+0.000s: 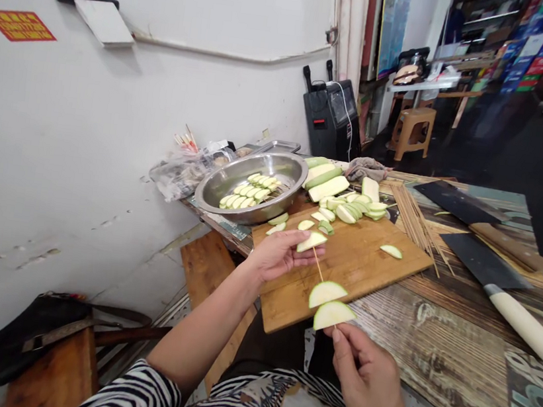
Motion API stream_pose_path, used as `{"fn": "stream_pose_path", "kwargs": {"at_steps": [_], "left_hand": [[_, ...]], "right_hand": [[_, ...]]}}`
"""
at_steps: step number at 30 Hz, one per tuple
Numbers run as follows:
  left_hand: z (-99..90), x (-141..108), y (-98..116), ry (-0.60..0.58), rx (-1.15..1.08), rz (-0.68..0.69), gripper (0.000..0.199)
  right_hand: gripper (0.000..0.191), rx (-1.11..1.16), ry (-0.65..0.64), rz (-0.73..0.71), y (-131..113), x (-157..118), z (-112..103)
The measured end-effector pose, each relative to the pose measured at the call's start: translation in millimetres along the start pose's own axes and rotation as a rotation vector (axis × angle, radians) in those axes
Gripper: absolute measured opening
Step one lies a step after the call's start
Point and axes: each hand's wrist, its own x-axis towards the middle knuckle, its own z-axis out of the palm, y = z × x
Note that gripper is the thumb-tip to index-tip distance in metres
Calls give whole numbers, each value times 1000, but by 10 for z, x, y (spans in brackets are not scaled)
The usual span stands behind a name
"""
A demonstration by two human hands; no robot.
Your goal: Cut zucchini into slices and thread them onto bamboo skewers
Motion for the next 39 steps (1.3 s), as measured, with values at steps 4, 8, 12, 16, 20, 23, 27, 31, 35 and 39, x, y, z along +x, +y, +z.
{"fn": "stream_pose_path", "kwargs": {"at_steps": [4,8,12,16,20,23,27,31,35,39], "left_hand": [[104,42,-47,81,-253,-43,9],[178,70,-112,155,-343,-45,9],[208,70,-140,189,-349,-11,8],[214,58,-132,188,-277,78,7],[202,44,-127,168,-195,101,8],[198,35,-140,146,-191,71,6],[205,22,-154,139,-209,27,5],[211,-2,-156,130,-233,40,6],[229,-26,-172,99,-253,100,12],[237,-13,-164,160,-236,168,9]], "right_hand": [[33,50,2,7,40,28,71],[33,-4,27,-47,59,52,126],[30,-102,88,-121,59,79,131],[27,-187,86,-198,30,93,103],[29,-175,33,-188,-23,86,62],[30,-135,-7,-144,-45,73,40],[31,-85,-20,-86,-55,60,28],[33,-10,10,-39,-61,76,24],[35,5,26,-38,-62,129,42],[35,-34,43,-91,-57,142,73]]}}
